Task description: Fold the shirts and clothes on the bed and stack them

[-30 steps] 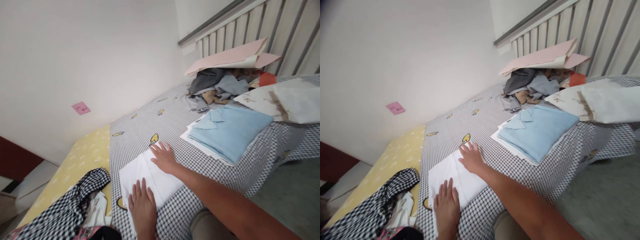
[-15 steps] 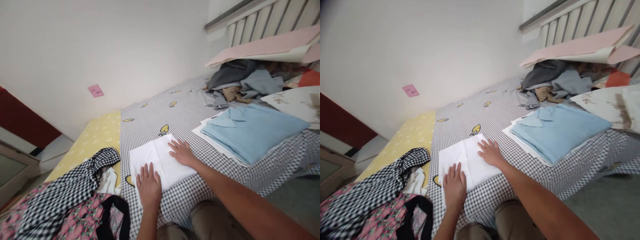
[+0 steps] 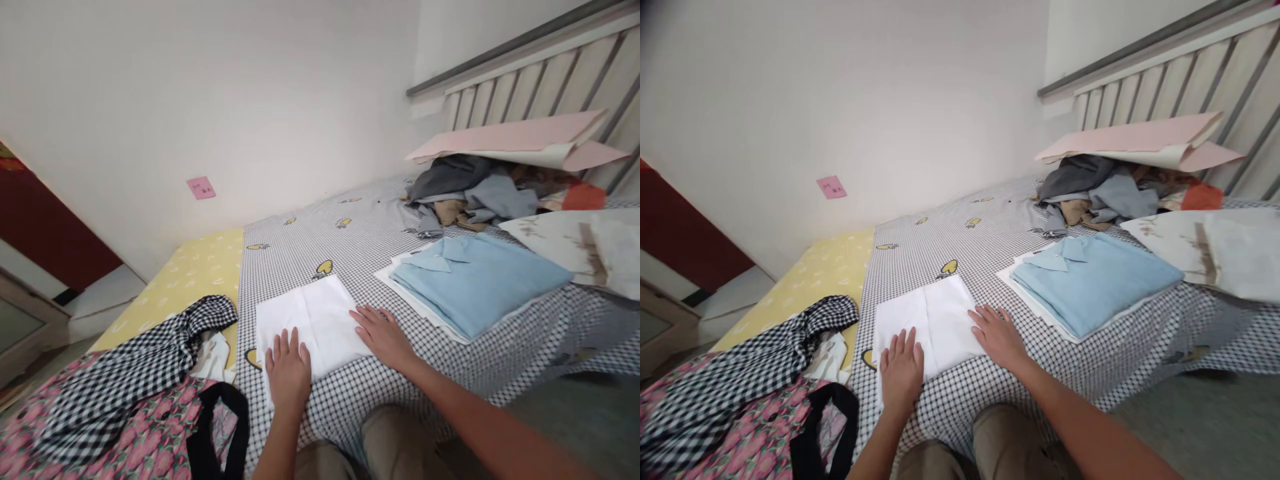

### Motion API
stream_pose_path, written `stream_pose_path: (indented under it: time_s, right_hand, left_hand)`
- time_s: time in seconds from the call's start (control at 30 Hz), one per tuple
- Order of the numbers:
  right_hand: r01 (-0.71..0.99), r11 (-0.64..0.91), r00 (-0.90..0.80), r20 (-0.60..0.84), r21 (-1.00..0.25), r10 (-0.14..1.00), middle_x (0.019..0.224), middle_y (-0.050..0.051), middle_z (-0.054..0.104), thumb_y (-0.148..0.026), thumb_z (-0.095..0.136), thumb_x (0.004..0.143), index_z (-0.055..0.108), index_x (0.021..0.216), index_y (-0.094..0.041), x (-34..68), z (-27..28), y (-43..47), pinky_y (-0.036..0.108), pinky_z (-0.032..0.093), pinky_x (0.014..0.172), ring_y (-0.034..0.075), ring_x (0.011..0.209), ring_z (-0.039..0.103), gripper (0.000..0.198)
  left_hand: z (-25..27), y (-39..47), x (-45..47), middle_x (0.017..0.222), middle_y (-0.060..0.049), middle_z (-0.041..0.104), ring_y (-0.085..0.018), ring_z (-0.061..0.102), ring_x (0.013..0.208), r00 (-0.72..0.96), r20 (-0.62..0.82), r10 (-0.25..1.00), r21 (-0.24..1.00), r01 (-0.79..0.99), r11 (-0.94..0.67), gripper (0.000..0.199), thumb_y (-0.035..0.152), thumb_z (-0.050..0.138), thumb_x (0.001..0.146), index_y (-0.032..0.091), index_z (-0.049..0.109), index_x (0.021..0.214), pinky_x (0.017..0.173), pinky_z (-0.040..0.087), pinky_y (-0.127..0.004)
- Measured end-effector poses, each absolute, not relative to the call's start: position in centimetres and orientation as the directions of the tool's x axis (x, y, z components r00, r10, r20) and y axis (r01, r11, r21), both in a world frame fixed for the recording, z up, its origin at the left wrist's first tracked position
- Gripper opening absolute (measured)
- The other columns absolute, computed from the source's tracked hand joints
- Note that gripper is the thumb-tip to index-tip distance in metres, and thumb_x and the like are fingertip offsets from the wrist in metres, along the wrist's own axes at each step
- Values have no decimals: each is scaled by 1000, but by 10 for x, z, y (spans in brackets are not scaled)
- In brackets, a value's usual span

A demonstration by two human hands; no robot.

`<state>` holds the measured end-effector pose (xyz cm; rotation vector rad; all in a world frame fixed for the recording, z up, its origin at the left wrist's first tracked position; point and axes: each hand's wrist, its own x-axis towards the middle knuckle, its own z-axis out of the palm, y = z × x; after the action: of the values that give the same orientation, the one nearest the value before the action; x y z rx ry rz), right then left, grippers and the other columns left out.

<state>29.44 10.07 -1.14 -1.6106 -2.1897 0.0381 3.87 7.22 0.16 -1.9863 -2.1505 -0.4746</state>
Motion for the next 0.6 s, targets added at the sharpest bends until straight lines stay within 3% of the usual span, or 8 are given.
stream_pose_path:
  time_s: [0.2,0.33,0.43,0.6]
  right_hand:
    - [917,314,-223,336,-246,915,155,8,53,-36,32,105,55,148,-25,292,-17,102,54,28,119,28,145,44,50]
    - [919,317,-227,342,-236,912,155,8,53,-36,32,105,56,148,-24,291,-19,104,56,29,118,29,144,44,51]
    - [919,319,-228,348,-230,909,154,9,54,-36,31,104,56,148,-24,291,-19,103,56,30,117,29,143,45,52]
    - [925,314,-222,367,-215,904,152,10,56,-34,32,104,57,147,-24,291,-20,104,55,30,117,29,143,45,51]
  left_hand:
    - [5,68,30,157,-10,51,-27,40,149,-125,299,946,332,943,20,54,35,27,104,19,54,148,125,26,-53]
    - [-5,57,9,149,-13,59,-25,48,143,-276,369,887,454,887,87,55,35,23,105,15,63,138,125,24,-54]
    - [-11,45,-8,147,-15,61,-26,50,141,-340,383,859,458,877,143,54,33,24,104,13,66,133,124,27,-53]
    - [-12,28,-14,153,-15,55,-28,45,145,-219,406,887,323,943,85,53,31,27,104,13,59,142,123,31,-52]
